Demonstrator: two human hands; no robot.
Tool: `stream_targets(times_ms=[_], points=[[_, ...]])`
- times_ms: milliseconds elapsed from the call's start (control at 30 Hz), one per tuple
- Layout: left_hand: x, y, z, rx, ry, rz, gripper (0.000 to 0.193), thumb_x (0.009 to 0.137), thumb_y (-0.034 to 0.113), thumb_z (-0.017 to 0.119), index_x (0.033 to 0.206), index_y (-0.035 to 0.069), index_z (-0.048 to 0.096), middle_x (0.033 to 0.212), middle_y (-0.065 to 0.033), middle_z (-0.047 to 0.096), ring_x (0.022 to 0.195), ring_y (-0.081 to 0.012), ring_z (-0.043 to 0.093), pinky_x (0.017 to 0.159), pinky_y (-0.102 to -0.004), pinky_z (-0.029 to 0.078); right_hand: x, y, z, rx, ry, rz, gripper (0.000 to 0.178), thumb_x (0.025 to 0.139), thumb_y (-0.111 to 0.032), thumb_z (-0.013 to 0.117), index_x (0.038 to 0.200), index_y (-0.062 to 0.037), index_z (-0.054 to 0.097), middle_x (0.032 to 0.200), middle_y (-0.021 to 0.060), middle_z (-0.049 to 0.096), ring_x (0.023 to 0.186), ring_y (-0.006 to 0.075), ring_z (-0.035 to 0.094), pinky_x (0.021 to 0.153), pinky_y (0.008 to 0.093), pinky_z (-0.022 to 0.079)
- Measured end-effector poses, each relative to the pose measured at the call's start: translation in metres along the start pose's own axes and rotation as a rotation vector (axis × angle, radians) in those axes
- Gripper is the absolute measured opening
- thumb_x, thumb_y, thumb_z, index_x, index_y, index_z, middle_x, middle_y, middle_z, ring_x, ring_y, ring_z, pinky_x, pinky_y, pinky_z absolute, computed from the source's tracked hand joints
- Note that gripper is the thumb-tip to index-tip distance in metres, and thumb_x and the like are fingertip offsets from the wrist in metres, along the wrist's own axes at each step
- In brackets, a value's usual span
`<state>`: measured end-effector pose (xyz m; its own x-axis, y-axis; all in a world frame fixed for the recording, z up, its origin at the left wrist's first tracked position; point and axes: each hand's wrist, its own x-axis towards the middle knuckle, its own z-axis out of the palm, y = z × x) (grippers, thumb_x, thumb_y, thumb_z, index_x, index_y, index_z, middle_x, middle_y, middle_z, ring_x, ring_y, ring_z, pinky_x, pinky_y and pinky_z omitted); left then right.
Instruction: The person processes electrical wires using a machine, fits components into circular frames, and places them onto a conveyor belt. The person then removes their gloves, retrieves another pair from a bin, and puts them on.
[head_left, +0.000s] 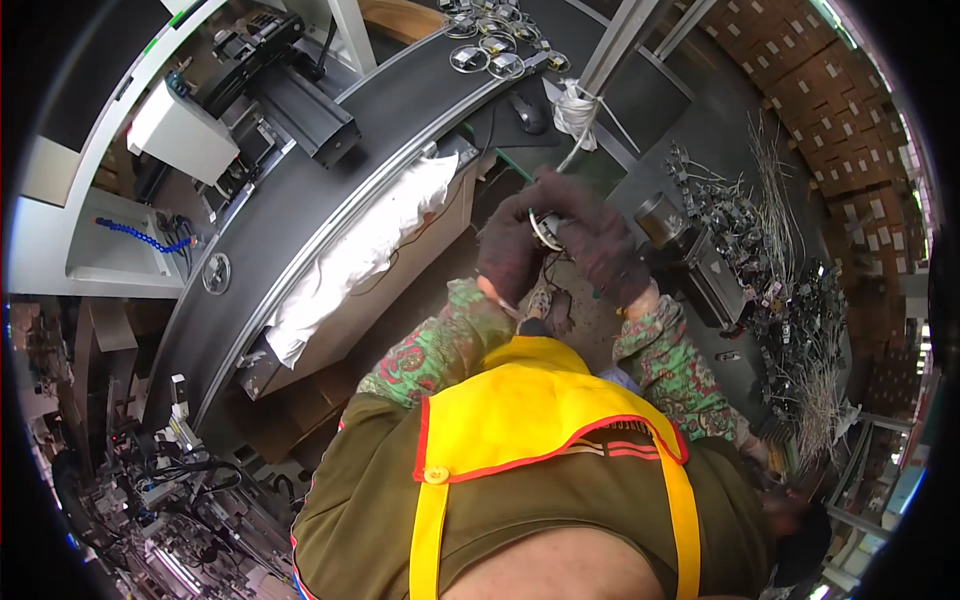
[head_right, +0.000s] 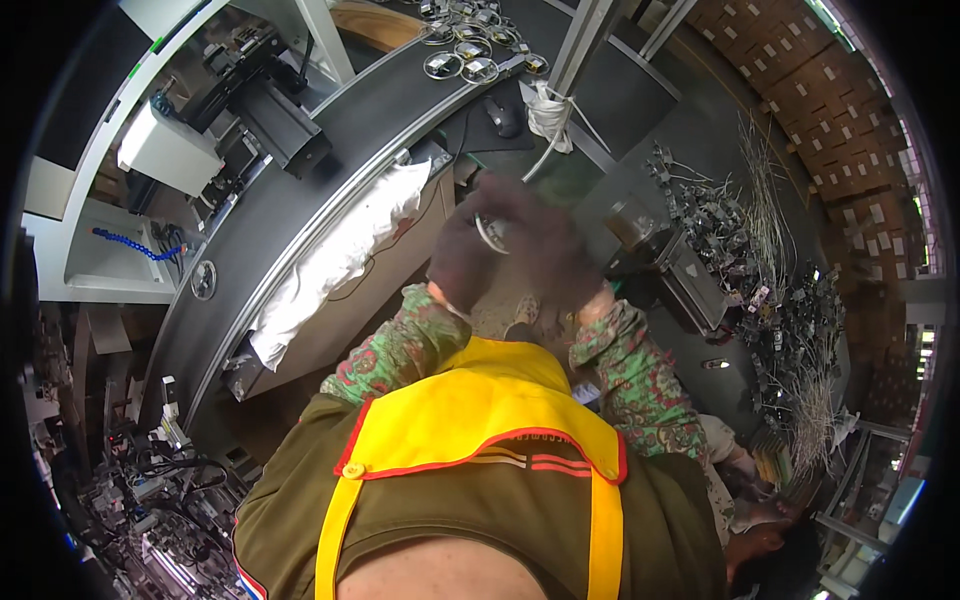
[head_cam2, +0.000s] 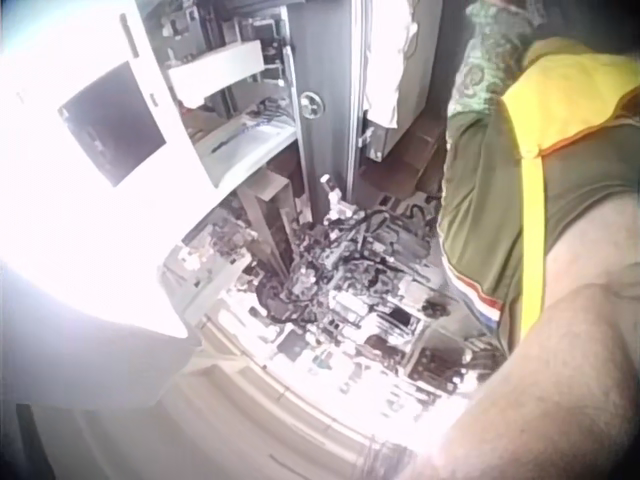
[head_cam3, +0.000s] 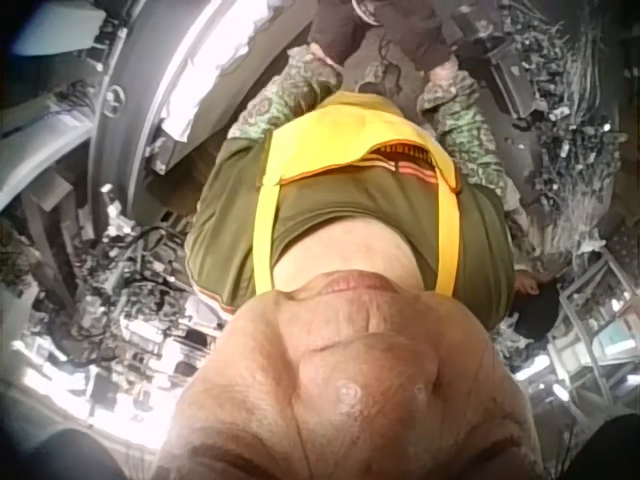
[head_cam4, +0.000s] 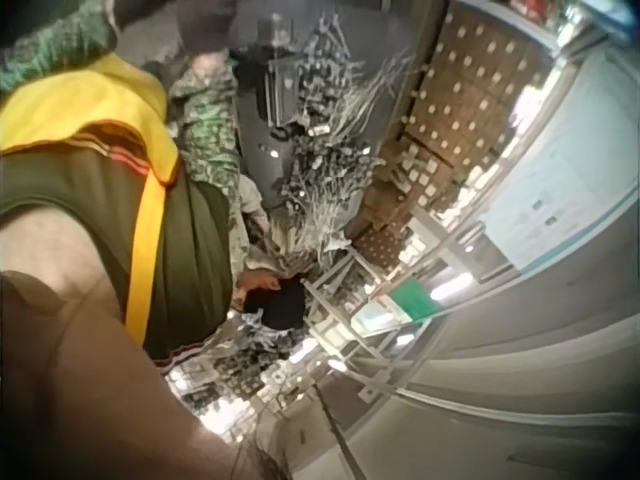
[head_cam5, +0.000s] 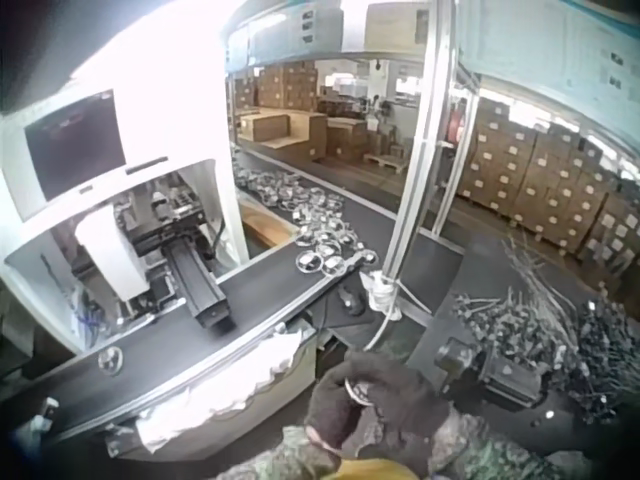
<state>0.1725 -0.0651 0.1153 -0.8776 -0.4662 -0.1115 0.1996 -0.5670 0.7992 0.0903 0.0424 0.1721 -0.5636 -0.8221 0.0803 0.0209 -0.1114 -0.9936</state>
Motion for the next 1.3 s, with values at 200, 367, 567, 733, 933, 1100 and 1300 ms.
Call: stream_targets(times_ms=[200, 367, 567, 733, 933, 1100, 1300], points=[[-0.003, 0.026, -0.022, 0.299, -0.354, 0.337, 0.036, 0.092, 0.023, 0.061, 0.120, 0.000, 0.059, 0.112, -0.0087, 0.064, 0.106, -0.0188, 0.062, 0.089, -0.0364, 0.052, 0.004, -0.001, -0.004, -0.436, -0.162, -0.166, 0.062, 0.086, -0.008, 0.060, 0.144, -0.0022, 0.039, 0.137, 0.0123, 0.053, 0.126, 0.0235, 0.051, 0.111, 0.0360, 0.035], [0.017, -0.039, -0.044, 0.410, 0.048, 0.219, 0.028, 0.097, 0.025, 0.056, 0.109, 0.001, 0.066, 0.091, -0.0056, 0.066, 0.083, -0.0124, 0.062, 0.072, -0.0277, 0.049, 0.002, 0.016, -0.013, -0.686, -0.117, -0.306, 0.063, 0.088, -0.014, 0.061, 0.145, -0.0013, 0.037, 0.145, 0.0152, 0.045, 0.132, 0.0274, 0.046, 0.111, 0.0372, 0.037], [0.001, -0.034, 0.015, 0.512, 0.356, 0.256, 0.030, 0.094, 0.029, 0.058, 0.105, 0.002, 0.067, 0.089, -0.0135, 0.067, 0.081, -0.0205, 0.063, 0.072, -0.0333, 0.048, -0.011, 0.023, 0.020, -0.624, 0.465, 0.103, 0.057, 0.092, -0.020, 0.058, 0.143, -0.0036, 0.040, 0.137, 0.0181, 0.052, 0.126, 0.0303, 0.053, 0.103, 0.0373, 0.043], [0.019, -0.031, -0.011, 0.718, 0.222, 0.325, 0.026, 0.092, 0.020, 0.061, 0.106, -0.001, 0.065, 0.095, -0.0122, 0.066, 0.087, -0.0223, 0.063, 0.076, -0.0329, 0.050, -0.004, 0.020, -0.022, -0.554, 0.280, 0.085, 0.056, 0.092, -0.023, 0.058, 0.143, -0.0052, 0.042, 0.135, 0.0176, 0.055, 0.124, 0.0297, 0.054, 0.101, 0.0359, 0.044], [0.030, -0.012, -0.030, 0.302, -0.108, -0.164, 0.029, 0.090, 0.019, 0.064, 0.110, -0.002, 0.065, 0.085, -0.0058, 0.067, 0.063, -0.0127, 0.061, 0.056, -0.0266, 0.048, -0.002, 0.015, -0.034, -0.514, -0.100, 0.088, 0.060, 0.089, -0.019, 0.063, 0.144, -0.0054, 0.042, 0.137, 0.0150, 0.055, 0.126, 0.0249, 0.053, 0.105, 0.0340, 0.041], [0.016, 0.003, -0.045, 0.064, -0.070, -0.264, 0.029, 0.092, 0.020, 0.061, 0.110, -0.002, 0.066, 0.087, -0.0042, 0.068, 0.065, -0.0095, 0.061, 0.054, -0.0237, 0.046, 0.015, 0.017, -0.016, -0.251, -0.204, 0.142, 0.049, 0.093, -0.018, 0.062, 0.138, -0.0023, 0.051, 0.136, 0.0106, 0.057, 0.121, 0.0187, 0.054, 0.103, 0.0319, 0.043], [-0.024, 0.080, -0.064, 0.643, -0.005, 0.255, 0.032, 0.088, 0.018, 0.063, 0.117, 0.006, 0.065, 0.098, -0.0026, 0.067, 0.080, -0.0135, 0.063, 0.068, -0.0245, 0.049, 0.050, 0.022, 0.047, -0.271, -0.304, 0.151, 0.041, 0.096, -0.023, 0.059, 0.127, 0.0022, 0.058, 0.118, 0.0097, 0.066, 0.107, 0.0170, 0.062, 0.094, 0.0293, 0.049]])
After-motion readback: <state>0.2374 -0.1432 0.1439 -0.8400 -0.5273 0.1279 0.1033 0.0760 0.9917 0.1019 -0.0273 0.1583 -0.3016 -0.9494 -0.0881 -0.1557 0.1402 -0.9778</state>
